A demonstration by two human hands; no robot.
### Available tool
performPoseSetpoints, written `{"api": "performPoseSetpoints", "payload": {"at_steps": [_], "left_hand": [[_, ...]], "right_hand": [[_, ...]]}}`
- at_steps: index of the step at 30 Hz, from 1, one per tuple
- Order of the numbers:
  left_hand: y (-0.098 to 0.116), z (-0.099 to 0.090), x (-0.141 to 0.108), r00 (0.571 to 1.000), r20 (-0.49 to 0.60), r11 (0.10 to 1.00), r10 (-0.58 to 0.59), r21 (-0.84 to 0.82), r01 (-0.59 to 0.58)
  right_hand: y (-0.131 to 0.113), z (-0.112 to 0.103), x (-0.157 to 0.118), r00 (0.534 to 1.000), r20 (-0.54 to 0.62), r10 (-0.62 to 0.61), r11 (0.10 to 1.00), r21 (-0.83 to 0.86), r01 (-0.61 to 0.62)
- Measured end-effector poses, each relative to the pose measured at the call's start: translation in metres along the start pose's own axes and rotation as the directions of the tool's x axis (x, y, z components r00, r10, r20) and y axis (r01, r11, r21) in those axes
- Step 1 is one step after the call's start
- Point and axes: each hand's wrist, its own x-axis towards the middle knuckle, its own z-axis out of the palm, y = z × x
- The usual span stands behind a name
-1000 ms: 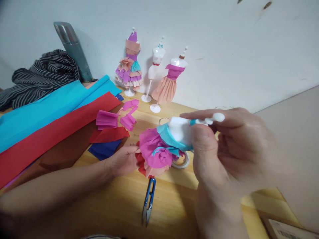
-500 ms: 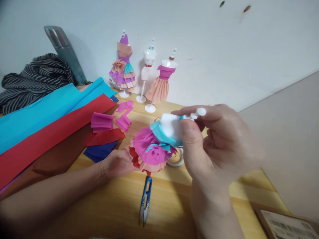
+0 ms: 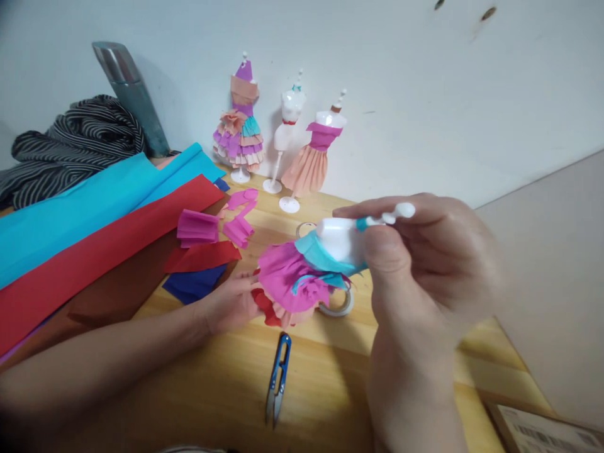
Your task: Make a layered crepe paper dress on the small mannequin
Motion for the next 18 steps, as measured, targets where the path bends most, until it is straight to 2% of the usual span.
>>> {"api": "performPoseSetpoints", "payload": {"at_steps": [3, 7, 13, 18], "left_hand": [[-0.003, 0.003, 0.001, 0.995, -0.092, 0.997, 0.035, -0.064, -0.041], [-0.005, 0.004, 0.004, 0.991, -0.118, 0.994, 0.066, -0.077, -0.075], [-0.006, 0.007, 0.007, 0.993, -0.101, 0.989, 0.066, -0.125, -0.078], [-0.008, 0.007, 0.01, 0.987, -0.136, 0.988, 0.086, -0.114, -0.102]], "right_hand": [[0.011, 0.001, 0.005, 0.998, -0.054, 0.038, 0.996, 0.087, -0.033], [0.022, -0.004, 0.011, 0.999, -0.033, -0.009, 0.986, 0.164, 0.015], [0.022, -0.015, 0.012, 0.995, 0.096, 0.006, 0.992, 0.124, -0.018], [0.036, -0.01, 0.014, 0.969, 0.245, 0.038, 0.985, 0.153, -0.077]]}}
